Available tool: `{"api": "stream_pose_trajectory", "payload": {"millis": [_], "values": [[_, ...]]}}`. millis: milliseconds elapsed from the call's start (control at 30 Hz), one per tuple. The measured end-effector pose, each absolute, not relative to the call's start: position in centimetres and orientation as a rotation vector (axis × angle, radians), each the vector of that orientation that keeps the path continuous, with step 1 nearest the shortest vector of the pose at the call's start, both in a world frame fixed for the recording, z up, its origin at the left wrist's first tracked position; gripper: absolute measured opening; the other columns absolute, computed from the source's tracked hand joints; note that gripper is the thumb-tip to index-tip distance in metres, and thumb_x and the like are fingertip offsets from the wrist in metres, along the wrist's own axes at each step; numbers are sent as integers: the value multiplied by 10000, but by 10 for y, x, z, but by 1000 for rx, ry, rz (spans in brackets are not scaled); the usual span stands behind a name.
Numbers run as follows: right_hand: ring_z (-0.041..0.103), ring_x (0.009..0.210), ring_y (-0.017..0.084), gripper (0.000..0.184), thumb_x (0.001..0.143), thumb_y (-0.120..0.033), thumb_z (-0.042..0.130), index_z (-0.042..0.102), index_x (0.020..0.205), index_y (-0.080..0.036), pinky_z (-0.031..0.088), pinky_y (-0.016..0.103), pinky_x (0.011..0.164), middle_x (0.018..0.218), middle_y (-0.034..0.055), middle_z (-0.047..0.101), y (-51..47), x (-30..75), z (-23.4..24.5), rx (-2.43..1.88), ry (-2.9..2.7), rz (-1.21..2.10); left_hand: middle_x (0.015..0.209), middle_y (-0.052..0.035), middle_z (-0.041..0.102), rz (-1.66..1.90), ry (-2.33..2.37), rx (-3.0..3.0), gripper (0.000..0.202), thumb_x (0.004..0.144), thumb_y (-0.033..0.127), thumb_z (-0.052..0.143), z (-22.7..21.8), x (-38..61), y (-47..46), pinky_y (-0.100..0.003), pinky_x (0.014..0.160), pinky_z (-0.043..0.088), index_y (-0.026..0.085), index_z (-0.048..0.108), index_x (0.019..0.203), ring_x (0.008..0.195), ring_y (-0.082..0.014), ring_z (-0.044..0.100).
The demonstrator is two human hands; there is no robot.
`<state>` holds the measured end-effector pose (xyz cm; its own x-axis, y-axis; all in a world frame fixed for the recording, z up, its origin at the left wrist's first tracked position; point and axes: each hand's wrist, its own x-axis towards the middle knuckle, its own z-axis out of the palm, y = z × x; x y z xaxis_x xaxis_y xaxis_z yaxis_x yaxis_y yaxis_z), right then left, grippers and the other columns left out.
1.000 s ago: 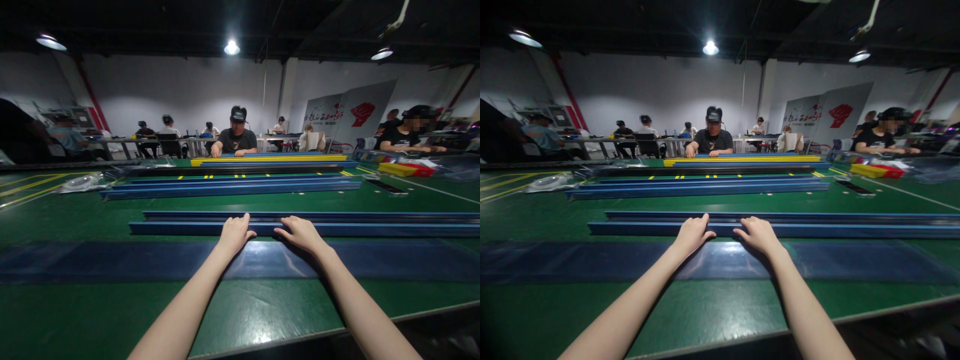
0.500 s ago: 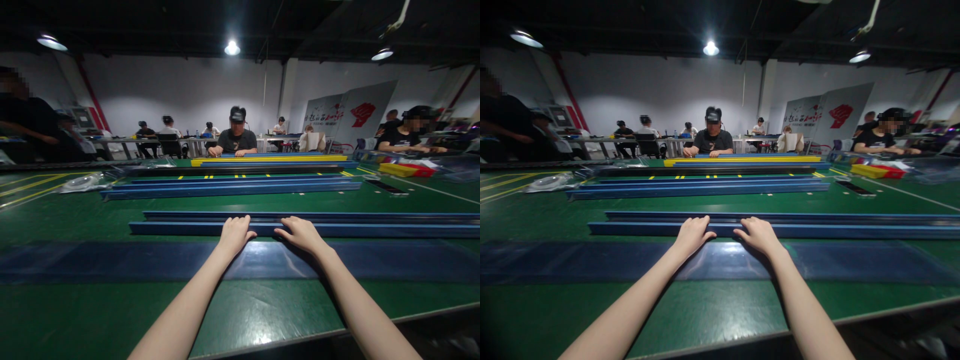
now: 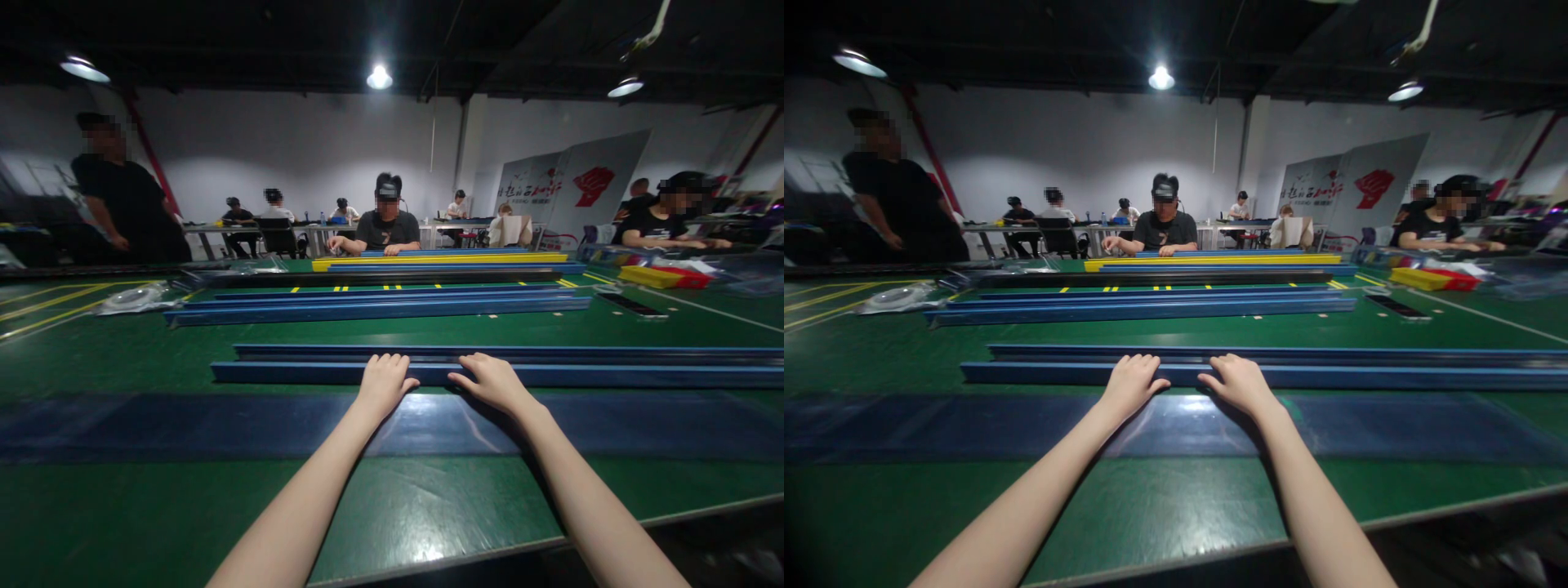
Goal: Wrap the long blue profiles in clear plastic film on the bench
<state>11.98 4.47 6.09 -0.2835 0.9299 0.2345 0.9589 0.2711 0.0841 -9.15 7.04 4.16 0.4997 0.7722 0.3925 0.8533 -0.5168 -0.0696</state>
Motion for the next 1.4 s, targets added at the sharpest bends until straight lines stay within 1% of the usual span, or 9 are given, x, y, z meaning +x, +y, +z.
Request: {"api": "stream_pose_trajectory", "payload": {"millis": [300,600,767,1400], "values": [[577,881,196,366,866,-457,364,609,935,-195,374,244,662,949,77,643,46,122,58,-1762,-2386,-320,901,-56,623,-443,-1360,-2468,289,804,445,510,41,-91,70,-331,721,348,171,533,891,856,-214,542],[580,867,190,356,864,-456,372,608,913,-194,365,237,650,913,72,646,46,122,58,-1770,-2382,-326,897,-52,625,-462,-1344,-2459,297,805,450,507,39,-92,72,-328,714,347,167,534,894,855,-216,548],[580,869,198,363,866,-460,365,605,907,-191,363,245,643,917,70,646,47,122,58,-1760,-2384,-336,893,-50,627,-467,-1338,-2452,289,801,446,516,37,-91,73,-326,712,346,170,536,888,851,-213,549],[573,868,183,343,865,-451,373,600,897,-196,341,235,636,915,64,648,46,121,59,-1775,-2379,-317,909,-55,625,-468,-1344,-2460,294,804,447,509,37,-92,72,-329,723,346,171,538,902,858,-216,545]]}}
